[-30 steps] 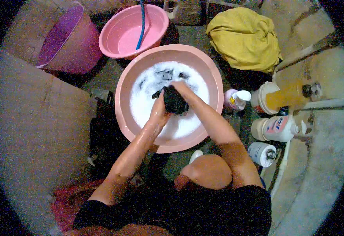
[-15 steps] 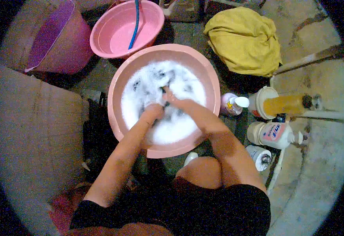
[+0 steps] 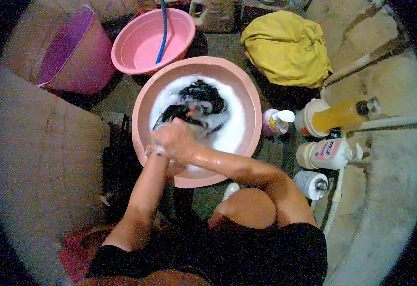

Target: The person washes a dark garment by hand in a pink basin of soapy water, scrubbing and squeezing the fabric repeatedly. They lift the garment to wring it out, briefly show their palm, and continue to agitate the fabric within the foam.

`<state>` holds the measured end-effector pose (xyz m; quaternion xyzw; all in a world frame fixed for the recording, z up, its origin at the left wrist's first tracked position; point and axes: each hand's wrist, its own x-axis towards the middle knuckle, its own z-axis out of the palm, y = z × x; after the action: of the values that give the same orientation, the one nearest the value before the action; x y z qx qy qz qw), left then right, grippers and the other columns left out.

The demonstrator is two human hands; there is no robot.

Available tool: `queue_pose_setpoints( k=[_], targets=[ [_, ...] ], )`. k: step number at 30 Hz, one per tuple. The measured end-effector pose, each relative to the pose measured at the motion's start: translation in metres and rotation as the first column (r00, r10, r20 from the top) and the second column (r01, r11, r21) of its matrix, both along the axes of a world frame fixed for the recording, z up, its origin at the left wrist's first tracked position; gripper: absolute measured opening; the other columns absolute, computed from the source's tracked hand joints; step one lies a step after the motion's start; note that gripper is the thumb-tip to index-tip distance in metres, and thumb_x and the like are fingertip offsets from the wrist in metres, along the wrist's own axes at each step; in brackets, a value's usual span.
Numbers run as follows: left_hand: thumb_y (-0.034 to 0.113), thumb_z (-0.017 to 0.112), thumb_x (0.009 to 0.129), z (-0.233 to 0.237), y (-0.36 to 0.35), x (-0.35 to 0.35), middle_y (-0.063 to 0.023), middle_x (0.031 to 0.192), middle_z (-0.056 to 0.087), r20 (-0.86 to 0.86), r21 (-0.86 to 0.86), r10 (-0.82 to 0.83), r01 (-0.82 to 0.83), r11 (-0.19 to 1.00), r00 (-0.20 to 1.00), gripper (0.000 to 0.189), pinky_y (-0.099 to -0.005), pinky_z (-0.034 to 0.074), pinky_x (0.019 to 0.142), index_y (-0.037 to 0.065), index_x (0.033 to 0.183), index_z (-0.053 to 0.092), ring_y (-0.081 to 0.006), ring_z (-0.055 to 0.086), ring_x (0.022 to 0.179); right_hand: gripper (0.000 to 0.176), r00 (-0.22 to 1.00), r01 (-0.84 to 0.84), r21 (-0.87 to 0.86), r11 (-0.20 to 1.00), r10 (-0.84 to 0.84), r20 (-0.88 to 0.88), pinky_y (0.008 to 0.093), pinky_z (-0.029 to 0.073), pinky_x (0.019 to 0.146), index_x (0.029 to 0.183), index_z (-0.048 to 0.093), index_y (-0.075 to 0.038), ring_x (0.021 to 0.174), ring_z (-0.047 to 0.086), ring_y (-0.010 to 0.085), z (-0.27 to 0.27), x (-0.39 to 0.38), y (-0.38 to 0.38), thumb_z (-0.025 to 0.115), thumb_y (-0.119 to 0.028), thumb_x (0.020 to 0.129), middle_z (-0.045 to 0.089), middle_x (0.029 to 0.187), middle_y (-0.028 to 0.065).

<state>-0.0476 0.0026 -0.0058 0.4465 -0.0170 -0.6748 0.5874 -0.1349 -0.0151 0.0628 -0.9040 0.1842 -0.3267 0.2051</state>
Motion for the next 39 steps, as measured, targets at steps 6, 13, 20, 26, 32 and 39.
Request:
queue_pose_setpoints(
  k=[6, 13, 20, 26, 32, 39],
  targets=[
    [0.028, 0.05, 0.09, -0.038, 0.021, -0.029, -0.0115, 0.107, 0.06, 0.292, -0.082, 0.038, -0.015, 0.997, 0.956, 0.035, -0.041, 0.05, 0.083, 0.004, 0.115, 0.052, -0.0232, 0.059, 0.099, 0.017, 0.953, 0.295, 0.262, 0.919, -0.262, -0.153, 0.0384, 0.049, 0.061, 0.071, 0.06, -0.006, 0.062, 0.059, 0.0272, -0.101, -0.024, -0.058, 0.054, -0.02, 0.08, 0.059, 0.069, 0.0089],
    [0.031, 0.046, 0.092, 0.009, 0.017, -0.019, -0.0117, 0.103, 0.06, -0.117, 0.116, 0.254, -0.241, 0.964, 0.96, 0.032, -0.0402, 0.049, 0.084, 0.004, 0.107, 0.055, -0.0217, 0.059, 0.093, 0.012, 0.988, 0.111, 0.038, 0.993, -0.114, 0.101, 0.0404, 0.047, 0.057, 0.077, 0.057, -0.007, 0.064, 0.059, 0.0319, -0.074, 0.0, -0.019, 0.052, -0.017, 0.08, 0.058, 0.067, 0.0145],
    [0.03, 0.035, 0.096, -0.061, 0.007, -0.015, -0.0096, 0.101, 0.06, -0.255, -0.062, 0.173, -0.194, 0.979, 0.951, 0.033, -0.0364, 0.046, 0.086, 0.006, 0.104, 0.055, -0.023, 0.058, 0.092, 0.017, 0.985, 0.166, 0.018, 0.986, -0.167, 0.044, 0.0394, 0.047, 0.061, 0.08, 0.061, -0.001, 0.073, 0.061, 0.0297, -0.044, -0.011, 0.009, 0.051, -0.013, 0.086, 0.061, 0.071, 0.0142],
    [0.023, 0.046, 0.092, -0.031, 0.012, -0.038, -0.0086, 0.092, 0.062, 0.003, 0.088, 0.158, -0.158, 0.984, 0.987, 0.023, -0.0361, 0.051, 0.066, 0.005, 0.101, 0.058, -0.0205, 0.061, 0.079, 0.021, 0.952, 0.307, 0.607, 0.733, -0.235, -0.198, 0.0461, 0.046, 0.065, 0.071, 0.059, -0.004, 0.066, 0.057, 0.0376, -0.08, -0.033, -0.055, 0.052, -0.022, 0.08, 0.059, 0.072, 0.0178],
    [0.045, 0.056, 0.085, -0.039, 0.013, -0.032, -0.0225, 0.075, 0.064, 0.755, 0.41, -0.656, 0.763, 0.499, 0.023, 0.049, -0.0401, 0.047, 0.075, -0.002, 0.076, 0.066, -0.0316, 0.062, 0.074, 0.026, 0.884, 0.295, -0.042, 0.955, -0.289, -0.368, 0.0448, 0.046, 0.078, 0.103, 0.06, -0.011, 0.098, 0.052, 0.0382, -0.086, -0.043, -0.108, 0.054, -0.019, 0.08, 0.057, 0.099, 0.0197],
    [0.044, 0.059, 0.083, -0.083, -0.019, 0.006, -0.0177, 0.113, 0.055, 0.981, 0.13, -0.131, -0.018, 0.991, -0.146, 0.053, -0.0503, 0.042, 0.087, -0.003, 0.108, 0.057, -0.0361, 0.049, 0.106, 0.04, 0.856, 0.43, 0.188, 0.883, -0.333, -0.395, 0.0481, 0.045, 0.084, 0.116, 0.052, -0.004, 0.111, 0.048, 0.0415, -0.207, -0.037, -0.118, 0.052, -0.016, 0.078, 0.05, 0.122, 0.0246]
  ],
)
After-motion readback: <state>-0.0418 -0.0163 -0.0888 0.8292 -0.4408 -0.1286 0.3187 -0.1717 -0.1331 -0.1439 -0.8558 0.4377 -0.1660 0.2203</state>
